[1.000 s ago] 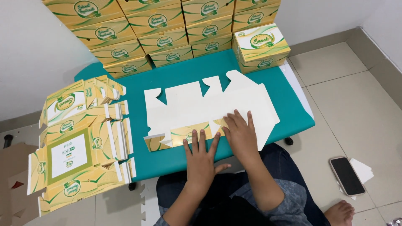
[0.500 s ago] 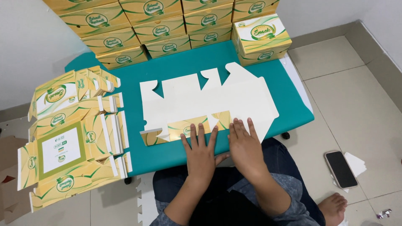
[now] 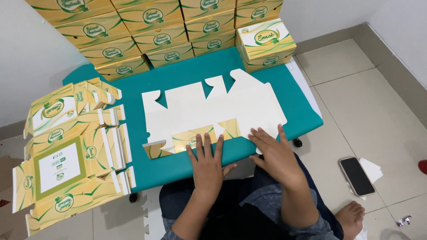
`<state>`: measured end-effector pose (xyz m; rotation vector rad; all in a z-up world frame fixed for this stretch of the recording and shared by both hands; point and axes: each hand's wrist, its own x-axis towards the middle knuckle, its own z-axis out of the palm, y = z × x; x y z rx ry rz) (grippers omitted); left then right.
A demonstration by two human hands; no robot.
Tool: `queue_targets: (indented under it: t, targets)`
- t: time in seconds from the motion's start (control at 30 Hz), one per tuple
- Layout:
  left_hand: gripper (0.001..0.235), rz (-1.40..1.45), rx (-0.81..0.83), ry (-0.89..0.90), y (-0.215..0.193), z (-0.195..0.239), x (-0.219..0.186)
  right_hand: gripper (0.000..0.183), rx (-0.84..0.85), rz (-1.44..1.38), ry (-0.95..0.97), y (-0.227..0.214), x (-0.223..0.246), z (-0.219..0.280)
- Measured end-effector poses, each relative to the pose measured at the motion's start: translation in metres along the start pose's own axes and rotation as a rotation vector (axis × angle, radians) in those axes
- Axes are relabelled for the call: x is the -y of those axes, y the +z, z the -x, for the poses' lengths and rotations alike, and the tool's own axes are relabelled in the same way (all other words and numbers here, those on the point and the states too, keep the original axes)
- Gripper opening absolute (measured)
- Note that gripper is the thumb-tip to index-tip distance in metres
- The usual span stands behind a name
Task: The person assembles flat cardboard boxes by folding the sides and tucking the flaps to form a rectangular container. They repeat this process for multiple boxes, stacking the finished ones on the table.
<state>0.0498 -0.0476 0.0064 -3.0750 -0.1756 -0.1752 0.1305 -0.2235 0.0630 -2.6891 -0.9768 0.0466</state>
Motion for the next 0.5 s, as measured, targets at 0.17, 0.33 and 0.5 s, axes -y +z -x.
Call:
queue_targets:
  t: [0.17, 0.33, 0.5]
  targets:
    - [0.100, 0.005, -0.060, -0.008, 0.004, 0.001, -0.003, 0.028, -0.133, -0.253, 0.098, 0.000, -0.049, -0.003]
    - [0.106, 0.123, -0.059, 0.056, 0.003, -0.009, -0.029, 0.036, -0.401, -0.278, 0.223, 0.034, -0.037, -0.033]
    - [0.112, 0.009, -0.147, 0.087, 0.002, -0.017, -0.047, 0.029, -0.456, -0.108, 0.247, 0.043, -0.020, -0.041]
